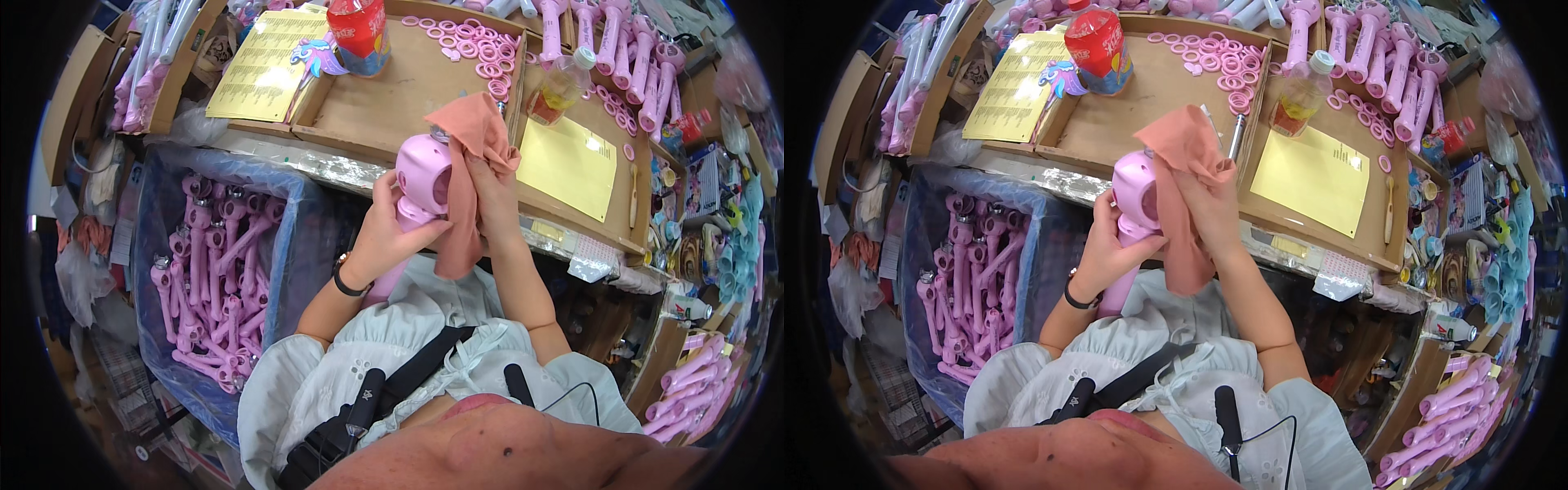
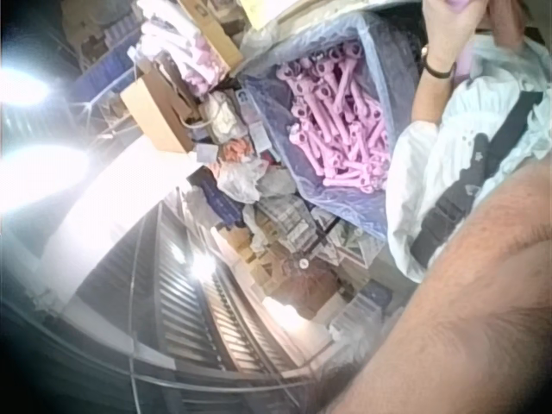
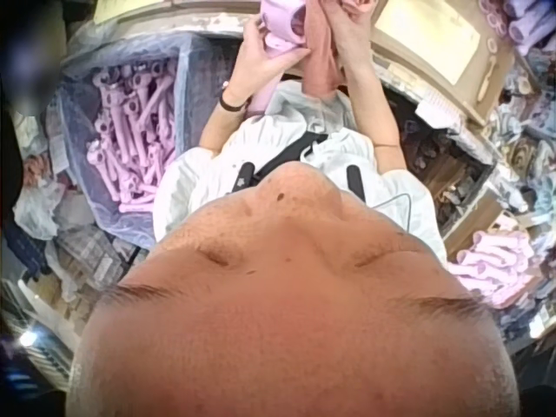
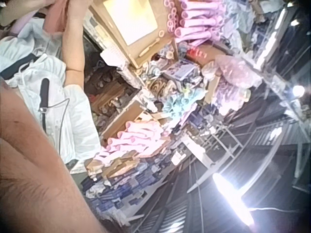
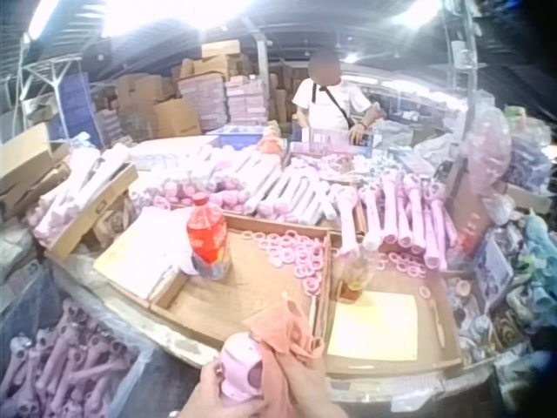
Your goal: The person repeatedly picks pink bubble wands from a bin, wipes them with a cloth, attaches a metal crown piece to the top, and places the finished wands on a nearby table. The process is repeated for multiple wands.
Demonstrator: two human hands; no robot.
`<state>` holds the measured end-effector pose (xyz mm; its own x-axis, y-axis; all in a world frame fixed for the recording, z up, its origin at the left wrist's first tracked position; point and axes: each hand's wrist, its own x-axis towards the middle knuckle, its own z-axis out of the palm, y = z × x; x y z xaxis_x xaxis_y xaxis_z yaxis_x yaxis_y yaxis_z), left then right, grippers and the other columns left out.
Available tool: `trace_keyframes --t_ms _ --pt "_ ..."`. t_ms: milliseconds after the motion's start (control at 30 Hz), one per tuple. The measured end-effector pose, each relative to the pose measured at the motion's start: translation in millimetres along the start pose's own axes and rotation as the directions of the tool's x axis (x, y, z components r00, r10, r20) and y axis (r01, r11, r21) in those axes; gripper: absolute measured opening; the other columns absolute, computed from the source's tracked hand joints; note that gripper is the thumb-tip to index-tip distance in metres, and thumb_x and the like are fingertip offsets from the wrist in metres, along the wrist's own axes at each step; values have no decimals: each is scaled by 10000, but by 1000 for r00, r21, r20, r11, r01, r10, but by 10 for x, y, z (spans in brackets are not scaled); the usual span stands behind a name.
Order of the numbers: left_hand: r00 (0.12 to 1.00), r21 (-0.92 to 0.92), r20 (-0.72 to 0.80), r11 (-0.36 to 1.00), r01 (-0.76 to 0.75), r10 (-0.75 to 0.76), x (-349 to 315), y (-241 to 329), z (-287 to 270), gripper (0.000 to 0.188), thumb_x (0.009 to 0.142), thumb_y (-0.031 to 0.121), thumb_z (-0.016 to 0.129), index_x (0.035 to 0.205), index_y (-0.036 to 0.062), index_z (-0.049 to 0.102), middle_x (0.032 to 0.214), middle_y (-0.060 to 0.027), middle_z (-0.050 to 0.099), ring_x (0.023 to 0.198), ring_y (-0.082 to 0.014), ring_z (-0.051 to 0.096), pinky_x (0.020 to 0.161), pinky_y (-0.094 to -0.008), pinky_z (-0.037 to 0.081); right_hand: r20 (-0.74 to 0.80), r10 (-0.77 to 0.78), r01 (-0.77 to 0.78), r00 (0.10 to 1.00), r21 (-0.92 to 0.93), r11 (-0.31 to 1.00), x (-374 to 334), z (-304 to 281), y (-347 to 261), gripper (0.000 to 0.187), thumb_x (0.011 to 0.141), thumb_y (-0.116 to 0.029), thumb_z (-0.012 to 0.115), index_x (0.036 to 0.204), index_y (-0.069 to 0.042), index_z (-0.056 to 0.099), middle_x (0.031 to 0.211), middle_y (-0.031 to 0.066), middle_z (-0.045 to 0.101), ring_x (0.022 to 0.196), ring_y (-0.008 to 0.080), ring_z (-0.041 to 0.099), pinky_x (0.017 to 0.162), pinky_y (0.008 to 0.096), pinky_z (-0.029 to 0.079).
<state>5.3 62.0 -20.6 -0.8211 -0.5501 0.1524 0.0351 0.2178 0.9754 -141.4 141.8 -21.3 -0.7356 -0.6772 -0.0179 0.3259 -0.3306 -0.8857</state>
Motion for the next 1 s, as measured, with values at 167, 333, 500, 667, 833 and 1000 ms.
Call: trace_keyframes --t_ms 167,333,500,667,833,1000 --pt "893 -657 430 632 410 -133 43 -121 -112 707 782 431 669 1227 -25 363 991 -217 563 450 -204 547 359 -273 423 167 -4 -3 986 43 999 73 -148 50 483 860 -171 616 1252 1 393 1251 90 444 1094 129 473 935 277 397" --pt "829 -837 541 -6 547 144 38 -394 72 802 813 576 547 1346 41 278 952 -218 523 429 -194 524 338 -247 402 11 54 -55 999 205 977 -17 -92 366 524 909 -368 541 1294 -41 402 1306 67 444 1158 157 449 981 314 378" --pt "806 -735 517 -333 591 288 4 -442 209 740 826 572 536 1268 13 334 926 -229 523 408 -191 501 330 -241 391 -151 175 -139 973 219 966 -180 10 480 452 961 -363 436 1293 -58 394 1235 68 482 1101 167 483 943 299 402" --pt "832 -663 526 -527 531 176 37 -393 220 731 806 607 539 1035 -76 419 625 -138 507 385 -156 463 327 -216 373 -63 41 -34 997 114 993 -277 7 468 415 966 -364 430 1239 -52 445 1195 69 504 1068 156 500 905 289 422" --pt "793 -684 580 -417 599 188 28 -440 152 714 815 596 536 1019 -77 416 584 -111 488 391 -135 452 326 -201 370 -266 -195 148 944 -189 971 -134 62 402 367 961 -306 454 1170 -8 502 1047 66 572 936 128 545 809 268 462" --pt "862 -781 493 -377 498 118 -21 -479 10 687 831 552 538 1123 -44 363 679 -114 464 418 -140 469 336 -203 392 -183 -355 361 917 1 933 337 -31 -193 209 957 -199 473 994 -8 552 840 73 613 612 120 583 484 263 472"
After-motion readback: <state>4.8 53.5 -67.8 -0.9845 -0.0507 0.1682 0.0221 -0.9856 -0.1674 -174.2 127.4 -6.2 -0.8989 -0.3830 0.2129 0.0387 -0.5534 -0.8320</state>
